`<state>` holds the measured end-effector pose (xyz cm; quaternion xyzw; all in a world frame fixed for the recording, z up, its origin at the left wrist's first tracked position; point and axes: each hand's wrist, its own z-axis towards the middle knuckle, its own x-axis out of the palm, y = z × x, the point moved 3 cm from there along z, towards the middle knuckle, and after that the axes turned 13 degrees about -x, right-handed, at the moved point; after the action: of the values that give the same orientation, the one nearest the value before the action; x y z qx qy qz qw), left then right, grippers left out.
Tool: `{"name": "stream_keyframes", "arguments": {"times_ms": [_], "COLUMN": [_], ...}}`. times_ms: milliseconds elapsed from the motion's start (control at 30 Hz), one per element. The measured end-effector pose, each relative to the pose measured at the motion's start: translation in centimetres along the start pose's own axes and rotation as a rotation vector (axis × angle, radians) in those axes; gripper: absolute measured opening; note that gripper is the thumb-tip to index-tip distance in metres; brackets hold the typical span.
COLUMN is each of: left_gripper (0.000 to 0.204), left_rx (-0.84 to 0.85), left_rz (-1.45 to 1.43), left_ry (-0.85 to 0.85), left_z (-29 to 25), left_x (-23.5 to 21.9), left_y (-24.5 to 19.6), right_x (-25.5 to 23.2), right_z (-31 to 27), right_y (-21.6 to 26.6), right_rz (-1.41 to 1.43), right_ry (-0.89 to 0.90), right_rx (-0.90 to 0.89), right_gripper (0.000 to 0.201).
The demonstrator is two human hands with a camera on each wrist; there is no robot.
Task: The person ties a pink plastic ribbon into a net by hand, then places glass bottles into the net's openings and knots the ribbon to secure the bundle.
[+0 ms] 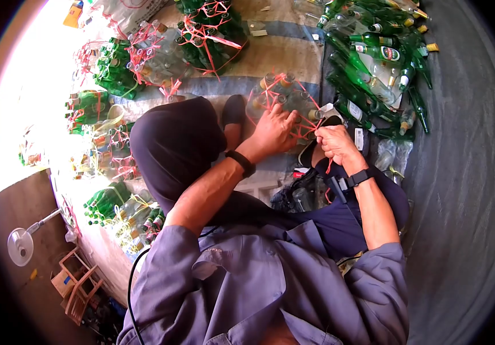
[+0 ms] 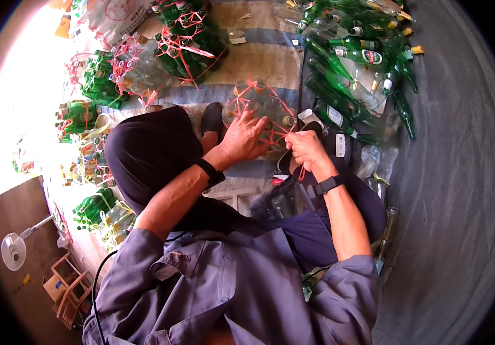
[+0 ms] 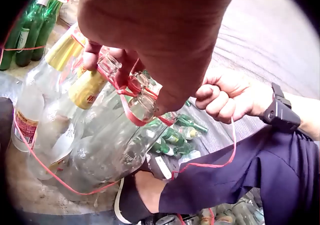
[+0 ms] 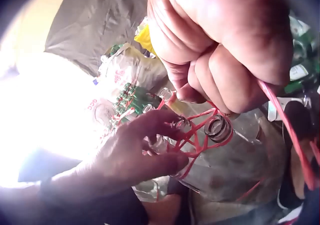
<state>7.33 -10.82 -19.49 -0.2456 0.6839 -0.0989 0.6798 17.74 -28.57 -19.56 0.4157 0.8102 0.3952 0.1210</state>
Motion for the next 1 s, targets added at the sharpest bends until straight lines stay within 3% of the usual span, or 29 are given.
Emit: {"name": "stream_keyframes", "arguments": {"times_ms": [133, 333, 433, 467, 533, 600, 667, 733, 800, 867, 900, 1000], "left_gripper": [0.068, 0.064, 0.065, 0.065, 0.069, 0.074, 0.076, 0.066, 0.054, 0.049, 0.044, 0.043], "left_rx": [-0.069, -0.092, -0.393, -0.390, -0.494, -0.530, -0.623, -0.582, -0.440, -0.489, -0.537, -0.507], "left_rz": [-0.002, -0.189, -0.243, -0.240, -0.196, -0.216, -0.488, -0.520, -0.314, -0.312, -0.309, -0.277], "left_ry": [0.003, -0.204, -0.238, -0.240, -0.448, -0.451, -0.433, -0.435, -0.223, -0.152, -0.083, -0.220], "left_z": [-0.3, -0.8, -1.0, -0.9, -1.0, -0.9, -0.9, -0.8, -0.1, 0.4, 0.8, 1.0], "left_x": [-0.4, -1.6, -3.1, -2.9, -2.2, -0.1, 2.4, 3.1, 4.5, 4.0, 3.4, 1.3], "left_y": [-0.7, 0.8, 1.8, 2.0, 3.1, 5.2, 7.5, 8.5, 9.7, 9.4, 9.0, 7.4], "right_x": [0.5, 0.2, 0.5, 0.7, 0.7, 0.6, 0.5, 0.8, 0.4, 0.3, 0.4, 1.1], "right_z": [0.1, 0.6, 0.3, 0.3, 0.2, 0.1, 0.2, -0.1, 0.9, 1.3, 1.1, 0.3], "right_y": [0.1, 0.0, 0.4, 0.5, 0.6, 0.6, 0.2, 0.3, -1.3, -1.8, -1.8, -1.6], "right_rz": [-0.178, -0.201, -0.241, -0.253, -0.265, -0.268, -0.269, -0.269, -0.242, -0.268, -0.267, -0.409], "right_ry": [-0.093, -0.096, -0.088, -0.088, -0.089, -0.076, -0.084, -0.030, -0.004, 0.013, 0.014, 0.006], "right_rx": [-0.102, -0.091, -0.108, -0.137, -0.170, -0.205, -0.204, -0.296, -0.398, -0.564, -0.562, -0.510], "right_gripper": [0.018, 0.019, 0.019, 0.019, 0.020, 0.019, 0.019, 0.021, 0.024, 0.026, 0.026, 0.024]}}
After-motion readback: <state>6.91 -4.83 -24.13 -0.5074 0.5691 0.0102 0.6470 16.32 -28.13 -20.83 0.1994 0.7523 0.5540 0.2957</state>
